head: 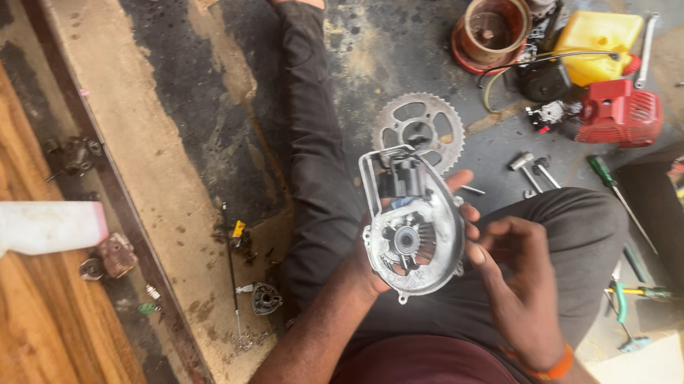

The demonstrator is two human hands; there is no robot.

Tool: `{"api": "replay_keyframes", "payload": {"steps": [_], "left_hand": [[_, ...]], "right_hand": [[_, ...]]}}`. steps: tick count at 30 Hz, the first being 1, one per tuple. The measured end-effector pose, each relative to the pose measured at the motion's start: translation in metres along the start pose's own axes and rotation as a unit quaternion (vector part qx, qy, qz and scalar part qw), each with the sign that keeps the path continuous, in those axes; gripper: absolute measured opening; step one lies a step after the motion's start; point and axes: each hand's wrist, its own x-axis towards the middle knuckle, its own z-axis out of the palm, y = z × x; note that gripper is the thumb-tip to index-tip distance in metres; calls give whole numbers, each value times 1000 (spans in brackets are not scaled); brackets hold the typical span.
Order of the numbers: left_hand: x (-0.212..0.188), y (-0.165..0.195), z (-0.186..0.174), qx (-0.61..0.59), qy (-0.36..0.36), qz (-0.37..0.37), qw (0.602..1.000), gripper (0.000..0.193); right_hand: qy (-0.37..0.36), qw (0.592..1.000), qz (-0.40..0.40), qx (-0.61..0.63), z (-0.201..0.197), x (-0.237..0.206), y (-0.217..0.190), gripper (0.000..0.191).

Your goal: The person sits on the floor and cleans a metallic engine casing with a cloth. They then insert a small metal ring into the casing, use a T-handle wrench to tighten it, and apply lubricant from a small bottle. Finally, they insert a small white cylindrical component into the casing.

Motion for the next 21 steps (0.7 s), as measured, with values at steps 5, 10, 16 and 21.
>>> {"api": "replay_keyframes", "payload": {"steps": [5,10,16,21], "left_hand": [[-5,11,-30,116,122,-17,986,95],[-13,29,-77,301,323,3,897,62],[3,56,-85,605,501,186,590,35],[43,45,-64,822,358,295,331,16]], "right_hand": [[-170,909,278,261,5,23,42,31],[-186,895,266,306,7,47,72,23],[-64,942,226,241,28,132,109,26],[-13,935,227,272,54,166,128,25]]}}
